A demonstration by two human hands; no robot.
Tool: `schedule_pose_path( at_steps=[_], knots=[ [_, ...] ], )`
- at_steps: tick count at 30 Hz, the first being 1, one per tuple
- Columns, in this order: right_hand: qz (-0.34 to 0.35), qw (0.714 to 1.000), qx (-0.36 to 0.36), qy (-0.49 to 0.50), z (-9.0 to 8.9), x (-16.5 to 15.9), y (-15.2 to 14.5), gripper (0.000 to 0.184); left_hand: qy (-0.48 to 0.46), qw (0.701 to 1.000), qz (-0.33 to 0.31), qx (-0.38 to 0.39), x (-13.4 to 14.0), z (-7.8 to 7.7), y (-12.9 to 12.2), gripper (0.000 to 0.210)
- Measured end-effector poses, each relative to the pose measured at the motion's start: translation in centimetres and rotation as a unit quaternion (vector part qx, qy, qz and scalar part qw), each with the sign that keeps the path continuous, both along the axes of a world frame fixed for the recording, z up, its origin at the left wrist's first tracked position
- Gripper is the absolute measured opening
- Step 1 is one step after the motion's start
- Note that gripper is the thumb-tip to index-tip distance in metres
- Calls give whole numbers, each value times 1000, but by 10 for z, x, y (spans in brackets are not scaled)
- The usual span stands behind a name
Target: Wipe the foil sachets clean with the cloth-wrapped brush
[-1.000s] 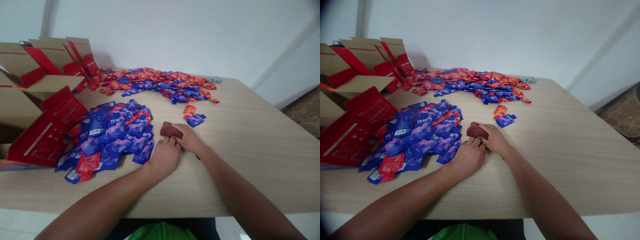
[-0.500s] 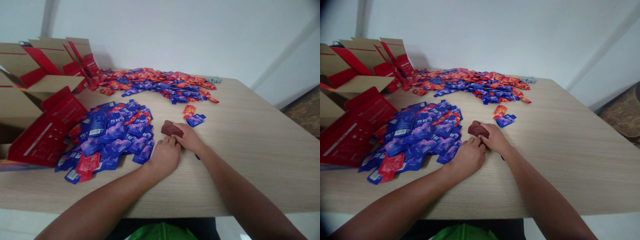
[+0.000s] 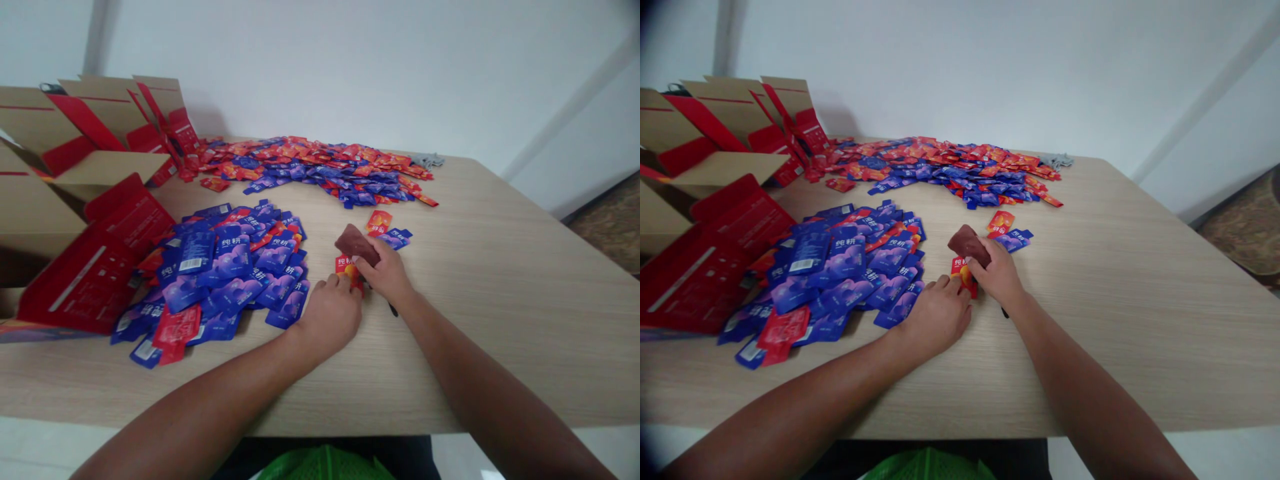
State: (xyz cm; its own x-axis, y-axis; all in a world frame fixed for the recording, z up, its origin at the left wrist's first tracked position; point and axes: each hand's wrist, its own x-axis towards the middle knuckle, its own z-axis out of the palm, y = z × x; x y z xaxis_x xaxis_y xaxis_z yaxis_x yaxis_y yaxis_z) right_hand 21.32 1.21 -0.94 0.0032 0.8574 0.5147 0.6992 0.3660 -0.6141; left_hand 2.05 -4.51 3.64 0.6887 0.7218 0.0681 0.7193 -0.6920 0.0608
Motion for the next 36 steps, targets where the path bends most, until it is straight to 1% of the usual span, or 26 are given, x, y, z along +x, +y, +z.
schedule_pose_path(
  at_steps=[3,5,8,12,22,24,27,31,34,36],
  knots=[
    [91,992,-36,-74,0,-2,-1,50,-8,1000,-5,3,0,-1,0,29],
    [110,988,-51,-99,-2,-3,-1,55,-9,1000,-5,1,0,-1,1,29],
    [93,990,-53,-95,-5,-3,0,55,-3,1000,-4,-2,1,-1,1,30],
    [90,991,-46,-91,-7,-3,0,55,-4,1000,-5,0,1,0,0,30],
    [86,991,-46,-94,-6,-2,1,54,-8,1000,-4,10,0,-3,0,30],
    [72,991,-53,-98,-7,0,3,52,-3,1000,-3,7,0,-2,0,30],
    [31,993,-59,-100,-10,4,7,50,5,1000,-3,-5,0,1,0,30],
    [-13,995,-46,-92,-12,9,9,56,9,1000,-1,-9,1,3,1,31],
    [-11,998,-23,-65,-9,7,6,56,6,1000,1,-3,1,0,0,30],
    [15,999,-2,-47,-6,4,2,55,2,1000,3,2,1,-2,0,30]
  ],
)
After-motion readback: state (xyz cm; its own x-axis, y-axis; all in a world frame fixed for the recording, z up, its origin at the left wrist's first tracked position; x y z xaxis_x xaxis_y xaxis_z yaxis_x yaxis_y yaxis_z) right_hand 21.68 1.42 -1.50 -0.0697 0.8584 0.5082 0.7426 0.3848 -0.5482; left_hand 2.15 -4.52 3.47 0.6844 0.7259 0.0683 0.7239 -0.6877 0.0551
